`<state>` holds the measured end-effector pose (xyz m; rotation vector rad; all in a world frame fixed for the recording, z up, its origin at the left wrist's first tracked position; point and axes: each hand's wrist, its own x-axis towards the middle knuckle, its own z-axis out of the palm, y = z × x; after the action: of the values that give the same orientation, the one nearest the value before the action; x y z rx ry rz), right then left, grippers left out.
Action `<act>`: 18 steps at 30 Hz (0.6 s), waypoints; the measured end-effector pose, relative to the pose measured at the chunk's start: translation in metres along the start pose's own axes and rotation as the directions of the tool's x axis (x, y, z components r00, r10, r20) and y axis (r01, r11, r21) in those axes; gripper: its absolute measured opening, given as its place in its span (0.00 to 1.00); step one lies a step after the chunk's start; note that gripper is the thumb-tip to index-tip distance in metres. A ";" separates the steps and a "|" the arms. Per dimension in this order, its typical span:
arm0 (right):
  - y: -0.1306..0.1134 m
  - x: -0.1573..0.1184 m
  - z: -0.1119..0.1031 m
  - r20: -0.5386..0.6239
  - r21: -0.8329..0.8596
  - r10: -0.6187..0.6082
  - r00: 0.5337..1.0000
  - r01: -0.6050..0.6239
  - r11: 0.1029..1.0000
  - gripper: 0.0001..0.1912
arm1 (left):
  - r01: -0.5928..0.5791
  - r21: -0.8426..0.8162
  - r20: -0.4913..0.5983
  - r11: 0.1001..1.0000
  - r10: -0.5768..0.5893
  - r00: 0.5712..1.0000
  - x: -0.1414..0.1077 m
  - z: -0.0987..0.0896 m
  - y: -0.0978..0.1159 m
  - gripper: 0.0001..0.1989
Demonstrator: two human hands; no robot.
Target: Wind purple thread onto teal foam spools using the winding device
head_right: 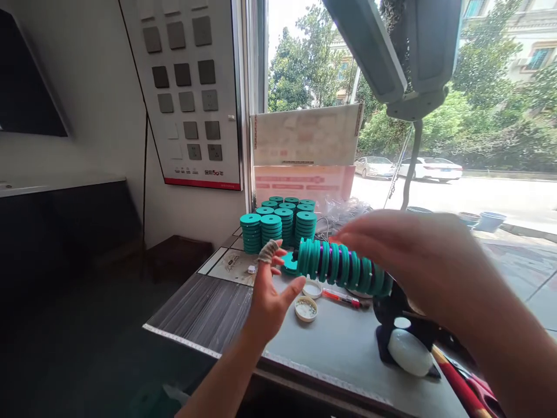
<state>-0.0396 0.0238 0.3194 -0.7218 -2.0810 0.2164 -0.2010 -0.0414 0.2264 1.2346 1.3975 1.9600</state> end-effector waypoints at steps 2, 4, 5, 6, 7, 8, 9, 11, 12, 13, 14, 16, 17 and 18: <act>0.010 0.026 0.014 0.253 0.123 0.073 0.965 -0.107 0.987 0.21 | 0.026 0.043 0.087 0.999 -0.030 0.996 0.020 0.000 -0.008 0.41; 0.020 0.042 0.035 0.441 0.190 0.155 0.884 -0.260 0.947 0.24 | 0.164 -0.055 0.237 0.985 -0.147 0.960 0.035 0.002 -0.015 0.48; 0.025 0.045 0.045 0.485 0.205 0.179 0.856 -0.311 0.928 0.26 | 0.223 -0.115 0.296 0.968 -0.181 0.938 0.040 0.003 -0.018 0.48; 0.028 0.047 0.053 0.503 0.219 0.198 0.841 -0.346 0.912 0.27 | 0.260 -0.171 0.334 0.950 -0.192 0.923 0.043 0.004 -0.020 0.47; 0.031 0.046 0.059 0.502 0.233 0.209 0.839 -0.364 0.902 0.27 | 0.274 -0.219 0.357 0.936 -0.185 0.916 0.045 0.005 -0.022 0.46; 0.032 0.044 0.062 0.500 0.241 0.214 0.839 -0.372 0.896 0.28 | 0.275 -0.255 0.367 0.927 -0.170 0.915 0.046 0.006 -0.024 0.45; 0.033 0.042 0.063 0.497 0.243 0.218 0.840 -0.377 0.894 0.28 | 0.272 -0.278 0.365 0.921 -0.160 0.917 0.046 0.006 -0.026 0.44; 0.031 0.038 0.060 0.495 0.232 0.230 0.838 -0.383 0.894 0.27 | 0.268 -0.296 0.353 0.917 -0.155 0.923 0.045 0.006 -0.030 0.45; 0.030 0.037 0.058 0.498 0.216 0.234 0.835 -0.381 0.899 0.27 | 0.267 -0.301 0.353 0.915 -0.153 0.923 0.045 0.006 -0.031 0.45; 0.029 0.037 0.057 0.503 0.199 0.236 0.831 -0.377 0.905 0.27 | 0.266 -0.304 0.354 0.915 -0.150 0.923 0.045 0.006 -0.033 0.45; 0.028 0.037 0.055 0.505 0.184 0.237 0.830 -0.371 0.910 0.27 | 0.265 -0.305 0.357 0.915 -0.147 0.922 0.045 0.006 -0.034 0.46; 0.028 0.037 0.055 0.496 0.173 0.232 0.837 -0.358 0.918 0.27 | 0.265 -0.309 0.368 0.913 -0.142 0.919 0.046 0.006 -0.036 0.46; 0.028 0.037 0.056 0.488 0.175 0.230 0.842 -0.352 0.919 0.27 | 0.266 -0.310 0.372 0.913 -0.140 0.917 0.046 0.006 -0.037 0.46; 0.028 0.037 0.057 0.481 0.180 0.228 0.847 -0.349 0.920 0.27 | 0.264 -0.311 0.373 0.913 -0.139 0.917 0.046 0.006 -0.037 0.46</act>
<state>-0.0894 0.0739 0.3005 -0.8847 -2.3020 0.8925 -0.2251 0.0112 0.2129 1.1377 0.9065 1.6594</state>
